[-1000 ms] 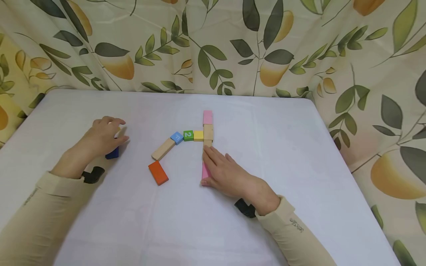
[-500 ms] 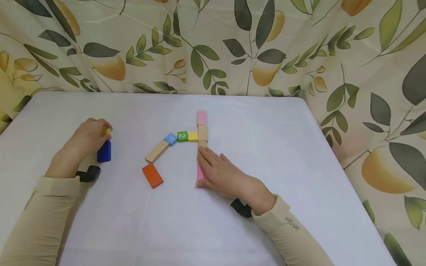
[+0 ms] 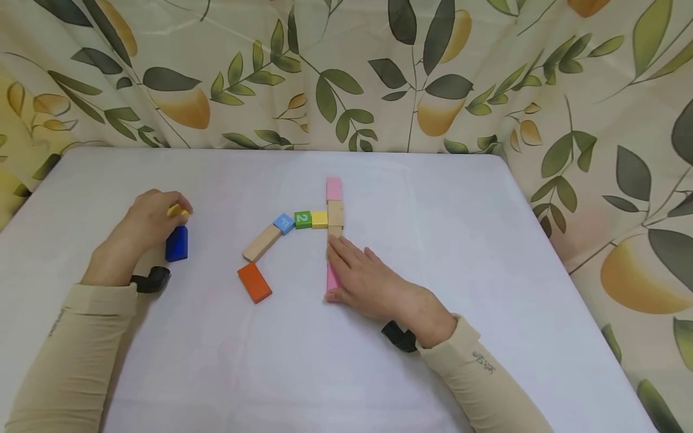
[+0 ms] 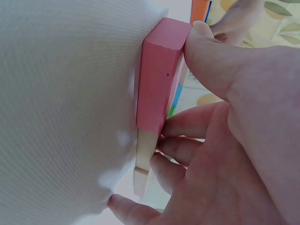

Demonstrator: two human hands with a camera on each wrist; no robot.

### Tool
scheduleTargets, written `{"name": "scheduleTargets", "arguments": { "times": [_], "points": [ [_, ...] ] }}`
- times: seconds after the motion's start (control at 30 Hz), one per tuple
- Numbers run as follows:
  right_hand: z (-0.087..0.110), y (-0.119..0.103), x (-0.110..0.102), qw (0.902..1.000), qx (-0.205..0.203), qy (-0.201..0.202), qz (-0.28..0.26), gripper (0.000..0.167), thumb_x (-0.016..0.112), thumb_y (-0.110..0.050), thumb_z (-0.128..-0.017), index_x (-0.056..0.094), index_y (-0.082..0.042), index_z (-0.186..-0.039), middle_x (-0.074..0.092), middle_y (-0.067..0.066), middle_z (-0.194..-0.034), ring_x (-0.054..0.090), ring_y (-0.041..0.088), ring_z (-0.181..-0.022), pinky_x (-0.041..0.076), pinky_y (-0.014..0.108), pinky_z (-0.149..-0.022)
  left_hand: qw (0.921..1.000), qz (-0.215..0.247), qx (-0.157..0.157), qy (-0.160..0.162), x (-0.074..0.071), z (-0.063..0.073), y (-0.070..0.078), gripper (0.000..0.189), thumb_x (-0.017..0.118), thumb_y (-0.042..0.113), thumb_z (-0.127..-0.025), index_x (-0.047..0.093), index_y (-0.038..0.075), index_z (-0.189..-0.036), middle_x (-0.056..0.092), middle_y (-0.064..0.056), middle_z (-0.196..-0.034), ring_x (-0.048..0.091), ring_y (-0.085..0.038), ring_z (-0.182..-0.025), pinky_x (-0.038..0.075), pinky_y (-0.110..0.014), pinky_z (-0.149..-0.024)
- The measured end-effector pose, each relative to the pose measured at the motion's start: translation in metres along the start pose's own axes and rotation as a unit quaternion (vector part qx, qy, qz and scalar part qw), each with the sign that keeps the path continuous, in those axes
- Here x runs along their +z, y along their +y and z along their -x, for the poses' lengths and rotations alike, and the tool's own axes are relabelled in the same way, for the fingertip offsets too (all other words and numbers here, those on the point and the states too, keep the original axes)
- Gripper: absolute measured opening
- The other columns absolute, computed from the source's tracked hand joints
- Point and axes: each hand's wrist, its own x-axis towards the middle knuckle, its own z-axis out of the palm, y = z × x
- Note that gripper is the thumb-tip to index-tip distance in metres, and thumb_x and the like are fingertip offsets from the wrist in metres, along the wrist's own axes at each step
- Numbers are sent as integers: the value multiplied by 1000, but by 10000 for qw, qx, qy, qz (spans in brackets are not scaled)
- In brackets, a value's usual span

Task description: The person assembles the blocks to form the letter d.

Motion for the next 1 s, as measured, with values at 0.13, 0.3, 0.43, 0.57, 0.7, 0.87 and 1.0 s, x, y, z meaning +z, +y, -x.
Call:
{"name": "scheduleTargets", "arguments": {
  "times": [0.13,0.3,0.43,0.57,0.7,0.87,1.0],
  "points": [
    [0,0,0,10000,-35,29,12,87,59,-46,-97,15,-2,-158,7,14,-167,10,32,-155,23,60,-119,9999,-31,100,60,0,1,4,19,58,2,-97,61,-5,-114,54,-30,-115,48,-41,-106,46,-59,-98],
    [0,1,1,10000,-10,38,-12,87,59,-46,-97,15,-2,-158,7,13,-167,10,32,-155,22,60,-119,9993,-132,342,51,-3,0,8,21,61,3,-95,62,-4,-115,56,-31,-114,50,-41,-105,45,-58,-96],
    [0,1,1,10000,8,46,-34,87,59,-46,-96,15,-2,-158,7,13,-168,10,32,-155,22,60,-119,9987,-190,476,-66,-5,1,12,23,61,2,-94,63,-3,-117,56,-31,-116,51,-42,-109,44,-58,-98],
    [0,0,1,10000,4,69,-35,87,60,-46,-96,16,-2,-157,7,13,-167,10,32,-154,22,61,-119,9971,-303,692,-91,-5,2,18,23,61,-2,-94,64,-4,-117,58,-31,-116,52,-43,-110,45,-57,-99],
    [1,0,2,9999,-20,96,-29,87,60,-46,-96,17,-2,-157,8,14,-167,11,33,-154,23,61,-119,9964,-375,758,-117,-5,5,26,23,61,-2,-94,65,-2,-117,59,-30,-118,53,-42,-112,46,-57,-99],
    [1,0,2,9999,-40,115,4,87,60,-46,-96,16,-2,-157,8,14,-167,11,33,-154,23,61,-118,9945,-453,933,-177,-6,9,36,23,61,-1,-94,65,-2,-117,59,-30,-120,54,-43,-114,47,-56,-98],
    [1,1,2,9999,-55,142,28,87,60,-46,-96,17,-2,-157,8,14,-167,12,33,-154,24,61,-118,9920,-463,1158,-215,-6,13,44,22,62,-2,-93,66,-2,-115,60,-28,-118,55,-41,-112,48,-54,-97]
  ]
}}
